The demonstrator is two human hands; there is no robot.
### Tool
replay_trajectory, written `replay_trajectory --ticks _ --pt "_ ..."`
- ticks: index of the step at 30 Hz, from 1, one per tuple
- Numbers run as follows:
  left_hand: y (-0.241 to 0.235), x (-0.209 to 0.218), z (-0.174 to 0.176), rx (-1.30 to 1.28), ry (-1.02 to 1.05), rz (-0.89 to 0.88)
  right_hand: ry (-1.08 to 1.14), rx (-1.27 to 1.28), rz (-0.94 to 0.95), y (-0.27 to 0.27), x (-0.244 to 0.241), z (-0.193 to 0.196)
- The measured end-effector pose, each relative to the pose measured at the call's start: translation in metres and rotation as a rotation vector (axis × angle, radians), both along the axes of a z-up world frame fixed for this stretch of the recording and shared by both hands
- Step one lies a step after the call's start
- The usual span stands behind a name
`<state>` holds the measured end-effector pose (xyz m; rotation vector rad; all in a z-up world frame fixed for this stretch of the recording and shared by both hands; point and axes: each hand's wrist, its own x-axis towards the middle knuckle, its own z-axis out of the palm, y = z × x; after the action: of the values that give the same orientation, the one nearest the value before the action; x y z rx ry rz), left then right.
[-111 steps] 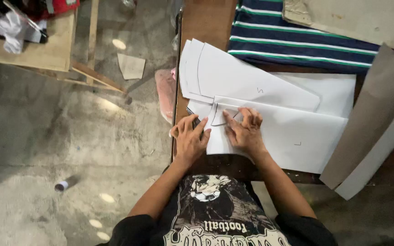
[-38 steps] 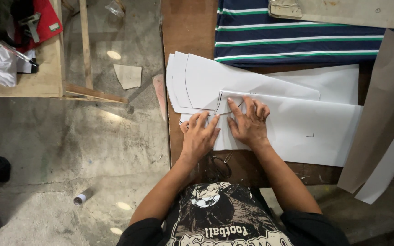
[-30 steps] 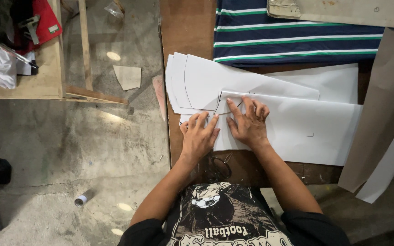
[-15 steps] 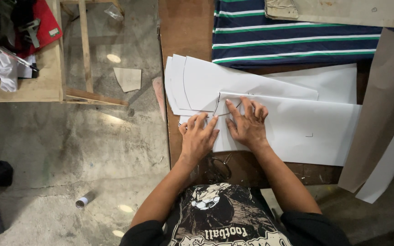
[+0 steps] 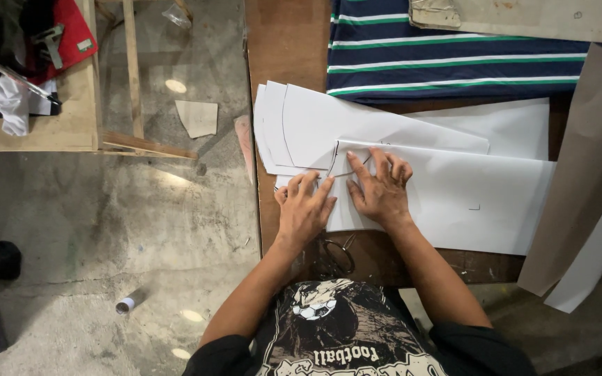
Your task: The person is cutting out paper patterns and arranging them on a larger board to prepare for clothing production.
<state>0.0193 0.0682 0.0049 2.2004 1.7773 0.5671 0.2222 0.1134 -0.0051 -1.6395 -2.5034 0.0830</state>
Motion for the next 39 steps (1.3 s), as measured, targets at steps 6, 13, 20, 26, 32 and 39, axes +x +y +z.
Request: replay_trajectory --ticks 6,13,20,26,32,39 --pt "0.002 0.000 0.002 -0.002 0.017 0.000 0.011 -0.004 -0.009 0.000 -0.001 0.002" --pt "0.003 0.001 0.004 -0.036 0.017 -0.002 0.165 -0.047 -0.027 0.012 -0.003 0.006" --pt "0.004 0.002 0.004 -0.092 0.022 0.002 0.324 0.012 -0.095 0.032 -0.020 0.031" --pt "0.001 0.006 0.025 0.015 -0.187 0.126 0.558 -0.203 -0.233 0.038 -0.003 0.029" --pt "0.001 0.009 0.035 -0.262 -1.052 0.291 1.417 -0.777 -0.332 -0.006 -0.017 0.031" --pt "0.026 -0.020 0.069 -0.372 -1.262 0.358 0.744 -0.409 -0.149 -0.083 -0.046 0.075"
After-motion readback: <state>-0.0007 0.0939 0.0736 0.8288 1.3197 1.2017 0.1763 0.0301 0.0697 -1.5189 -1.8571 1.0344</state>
